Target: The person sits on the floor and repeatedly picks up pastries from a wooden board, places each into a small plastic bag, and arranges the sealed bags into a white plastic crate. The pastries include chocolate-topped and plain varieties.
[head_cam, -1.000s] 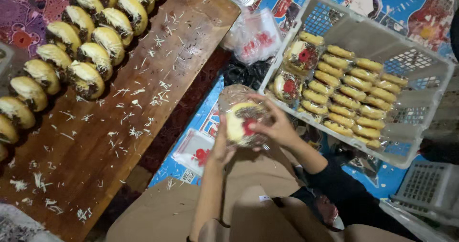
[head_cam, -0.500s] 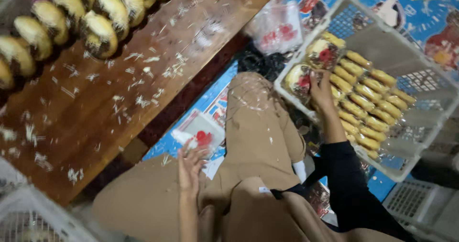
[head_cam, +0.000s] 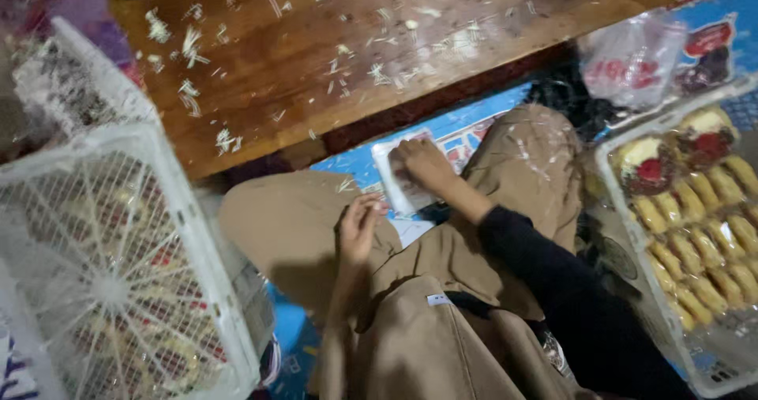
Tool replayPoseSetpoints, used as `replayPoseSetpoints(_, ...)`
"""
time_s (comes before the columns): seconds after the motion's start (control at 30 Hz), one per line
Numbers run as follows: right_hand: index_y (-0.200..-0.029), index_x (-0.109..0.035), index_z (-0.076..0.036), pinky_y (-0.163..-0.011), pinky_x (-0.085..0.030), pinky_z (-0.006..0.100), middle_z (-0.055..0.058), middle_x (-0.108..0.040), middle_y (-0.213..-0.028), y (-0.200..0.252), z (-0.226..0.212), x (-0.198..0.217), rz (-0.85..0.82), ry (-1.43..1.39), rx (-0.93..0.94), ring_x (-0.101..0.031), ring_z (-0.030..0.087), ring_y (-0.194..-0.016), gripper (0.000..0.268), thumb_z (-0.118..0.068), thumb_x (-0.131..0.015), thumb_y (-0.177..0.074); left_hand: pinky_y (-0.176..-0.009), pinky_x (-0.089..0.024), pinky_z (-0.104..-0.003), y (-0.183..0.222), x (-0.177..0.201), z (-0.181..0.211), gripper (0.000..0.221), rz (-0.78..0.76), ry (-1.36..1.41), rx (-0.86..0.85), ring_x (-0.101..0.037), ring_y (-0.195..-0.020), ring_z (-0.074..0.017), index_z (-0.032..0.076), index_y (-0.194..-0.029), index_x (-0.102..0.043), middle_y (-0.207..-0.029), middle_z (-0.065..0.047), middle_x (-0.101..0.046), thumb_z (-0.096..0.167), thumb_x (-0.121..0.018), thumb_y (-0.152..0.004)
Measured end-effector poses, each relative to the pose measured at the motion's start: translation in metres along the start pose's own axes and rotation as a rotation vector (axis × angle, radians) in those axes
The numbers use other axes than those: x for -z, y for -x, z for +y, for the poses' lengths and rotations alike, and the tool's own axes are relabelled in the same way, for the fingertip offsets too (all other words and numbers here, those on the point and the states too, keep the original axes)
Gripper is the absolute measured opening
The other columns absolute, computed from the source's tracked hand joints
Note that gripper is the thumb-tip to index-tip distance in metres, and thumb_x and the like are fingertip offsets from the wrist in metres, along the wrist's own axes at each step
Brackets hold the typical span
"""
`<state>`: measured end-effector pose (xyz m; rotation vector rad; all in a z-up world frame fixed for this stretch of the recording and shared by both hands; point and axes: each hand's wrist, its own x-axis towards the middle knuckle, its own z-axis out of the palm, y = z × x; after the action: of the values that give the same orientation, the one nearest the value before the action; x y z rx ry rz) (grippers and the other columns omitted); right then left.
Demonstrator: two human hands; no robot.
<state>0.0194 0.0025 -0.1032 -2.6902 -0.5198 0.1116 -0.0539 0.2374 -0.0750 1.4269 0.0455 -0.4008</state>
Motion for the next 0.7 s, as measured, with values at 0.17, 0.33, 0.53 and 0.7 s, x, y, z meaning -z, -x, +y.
replayPoseSetpoints(0.17, -0.093, -0.071, -0.003, -0.088, -0.051, 0.042, 0.017, -0.065, -0.118, -0.022, 0.024, -0.043, 0.016, 0.13, 0.063, -0.061, 0.034, -0.11, 0.031, -0.017, -0.071, -0.065, -0.089, -0.054, -0.026, 0.01, 0.001, 0.031, 0.02, 0.036, 0.042, -0.019, -0.069, -0.101, -0.0126, 0.0, -0.122, -0.063, -0.107, -0.006, -0.071, 0.008, -0.06, -0.104)
replayPoseSetpoints(0.33, -0.093, -0.072, -0.007, -0.087, -0.053, 0.045, 0.015, -0.068, -0.104, -0.021, 0.025, -0.019, -0.328, 0.089, 0.022, -0.067, 0.034, -0.099, 0.017, -0.018, -0.07, -0.08, -0.079, -0.056, -0.029, -0.024, -0.008, 0.026, 0.031, 0.158, -0.488, 0.193, -0.068, -0.088, -0.0175, 0.006, -0.121, -0.071, -0.106, -0.007, -0.075, 0.026, -0.069, -0.099)
replayPoseSetpoints(0.53, -0.088, -0.071, -0.001, -0.08, -0.056, 0.041, 0.015, -0.068, -0.099, 0.031, 0.002, 0.113, -0.039, 0.305, 0.147, -0.068, 0.031, -0.095, 0.016, -0.012, -0.064, -0.08, -0.097, -0.054, -0.04, -0.106, -0.084, 0.064, 0.043, -0.247, -0.242, 0.065, -0.073, -0.113, -0.0331, 0.002, -0.124, -0.069, -0.12, -0.015, -0.075, 0.035, -0.069, -0.098)
replayPoseSetpoints(0.7, -0.122, -0.066, 0.0, -0.115, -0.045, 0.044, 0.02, -0.055, -0.139, 0.05, -0.001, 0.211, 0.073, 0.37, -0.077, -0.053, 0.035, -0.136, 0.04, -0.011, -0.062, -0.083, -0.122, -0.044, -0.046, -0.093, -0.177, 0.123, 0.034, -0.114, -0.514, -0.698, -0.048, -0.148, -0.0372, 0.005, -0.138, -0.064, -0.148, -0.011, -0.059, 0.013, -0.054, -0.107)
